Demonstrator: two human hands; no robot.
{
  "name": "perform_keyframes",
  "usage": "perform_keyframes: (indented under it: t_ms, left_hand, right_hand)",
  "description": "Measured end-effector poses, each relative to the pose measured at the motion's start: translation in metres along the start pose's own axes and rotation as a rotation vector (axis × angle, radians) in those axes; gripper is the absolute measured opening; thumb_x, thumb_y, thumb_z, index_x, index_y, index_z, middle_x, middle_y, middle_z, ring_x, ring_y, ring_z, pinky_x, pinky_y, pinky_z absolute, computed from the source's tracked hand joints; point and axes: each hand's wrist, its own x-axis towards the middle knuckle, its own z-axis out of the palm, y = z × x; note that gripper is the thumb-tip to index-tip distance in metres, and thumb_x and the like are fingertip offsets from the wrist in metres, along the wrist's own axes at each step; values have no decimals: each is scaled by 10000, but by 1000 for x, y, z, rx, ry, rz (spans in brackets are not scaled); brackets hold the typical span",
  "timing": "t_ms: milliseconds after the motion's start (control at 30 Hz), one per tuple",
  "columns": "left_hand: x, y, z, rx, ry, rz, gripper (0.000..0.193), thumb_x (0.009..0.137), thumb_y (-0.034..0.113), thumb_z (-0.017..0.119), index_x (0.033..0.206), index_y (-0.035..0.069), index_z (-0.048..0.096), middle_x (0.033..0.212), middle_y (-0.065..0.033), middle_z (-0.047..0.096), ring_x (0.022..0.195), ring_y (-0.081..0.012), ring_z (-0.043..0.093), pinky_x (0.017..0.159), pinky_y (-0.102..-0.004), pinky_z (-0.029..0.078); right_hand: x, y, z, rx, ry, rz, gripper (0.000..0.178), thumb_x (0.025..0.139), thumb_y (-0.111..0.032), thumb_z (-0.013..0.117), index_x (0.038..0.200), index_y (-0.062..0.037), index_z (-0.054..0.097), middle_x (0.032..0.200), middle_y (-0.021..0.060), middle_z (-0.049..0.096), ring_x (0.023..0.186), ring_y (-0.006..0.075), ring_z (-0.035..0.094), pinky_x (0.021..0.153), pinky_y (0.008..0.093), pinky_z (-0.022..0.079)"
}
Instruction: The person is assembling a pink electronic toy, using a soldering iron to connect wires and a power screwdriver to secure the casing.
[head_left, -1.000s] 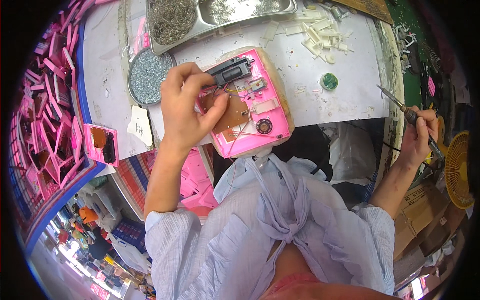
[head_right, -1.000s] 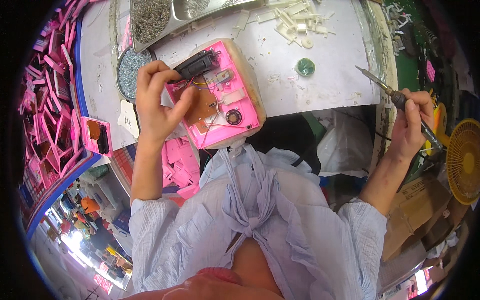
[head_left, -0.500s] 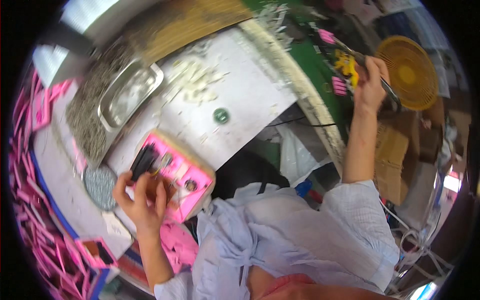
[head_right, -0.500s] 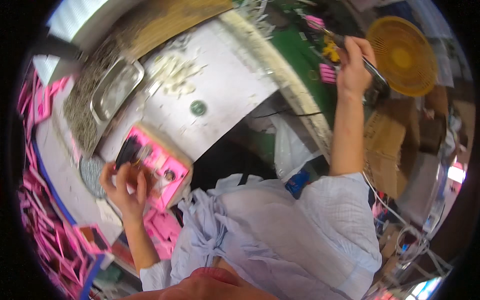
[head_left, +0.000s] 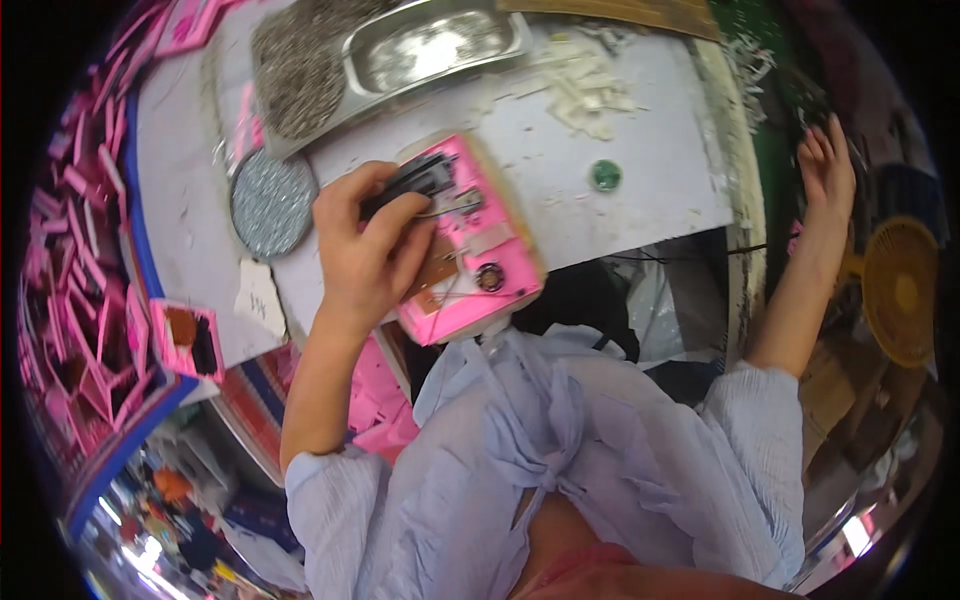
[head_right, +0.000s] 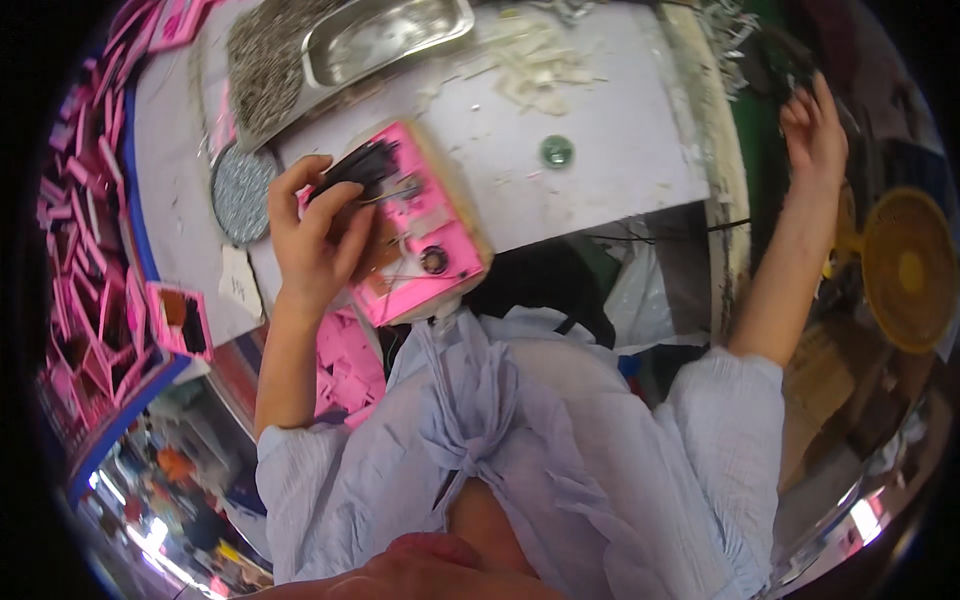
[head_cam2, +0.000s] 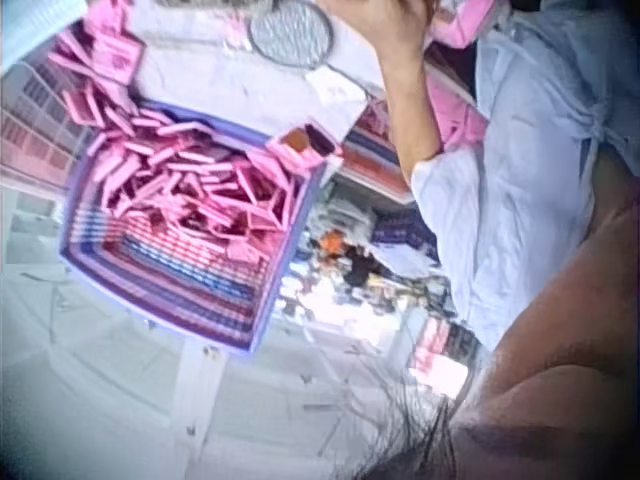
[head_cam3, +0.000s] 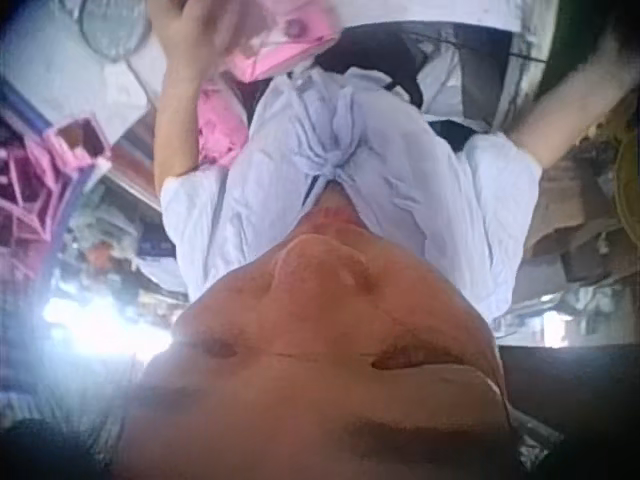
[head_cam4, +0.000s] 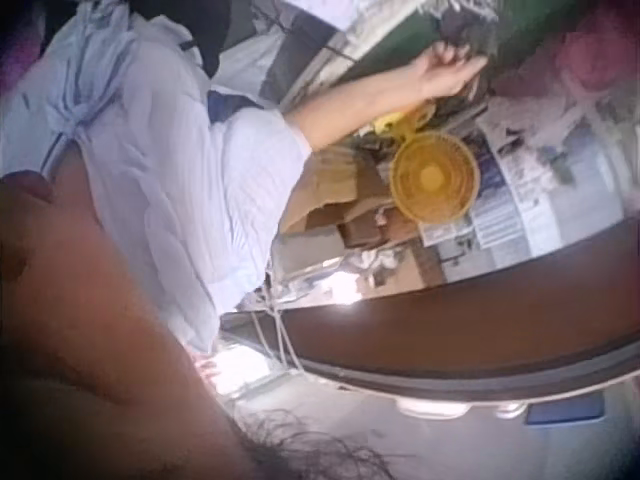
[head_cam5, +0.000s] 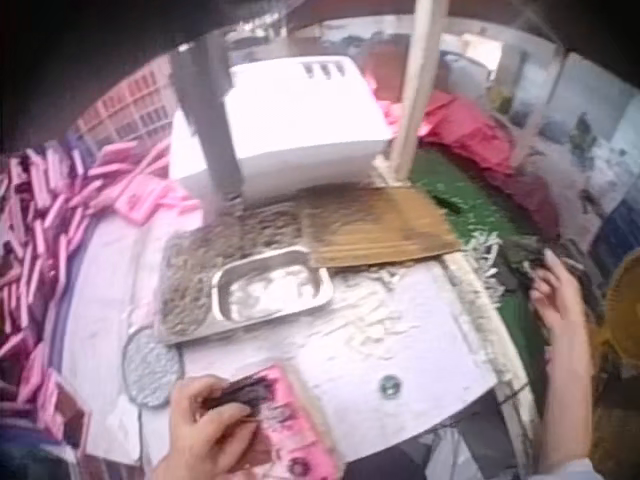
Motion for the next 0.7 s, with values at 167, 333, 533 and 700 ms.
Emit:
perform_keyframes:
  t_ms: [167, 333, 533, 700]
  left_hand:
    - [-2, 4, -4, 39, -31, 165, 320, 652, 105, 821, 955, 137, 721, 1183, -101, 618, 1034, -299, 590, 880, -431, 447]
    - [16, 1, 8, 89, -59, 200, 280, 657, 100, 823, 916, 135, 724, 1195, -96, 623, 1015, -306, 595, 868, -426, 450]
    - [26, -1, 16, 13, -38, 165, 282, 664, 80, 816, 923, 119, 713, 1194, -109, 626, 987, -304, 589, 844, -425, 459]
    - [21, -5, 12, -83, -74, 179, 316, 661, 87, 821, 957, 114, 713, 1209, -119, 620, 991, -306, 588, 852, -428, 471]
  right_hand:
    - [-151, 55, 46, -243, -407, -111, 325, 957, -47, 643, 1274, 3, 587, 771, -38, 497, 673, 45, 445, 583, 212, 383]
    - [-238, 99, 130, -699, -1100, -654, 172, 814, -74, 754, 981, -49, 717, 867, 61, 689, 748, 204, 643, 696, 308, 507]
    - [-256, 118, 163, -930, -1123, -899, 125, 778, -159, 756, 823, -64, 689, 828, 77, 699, 730, 283, 636, 688, 377, 526]
    - [-255, 116, 170, -970, -1134, -715, 161, 799, -214, 742, 778, -64, 687, 731, 80, 692, 723, 294, 656, 658, 402, 532]
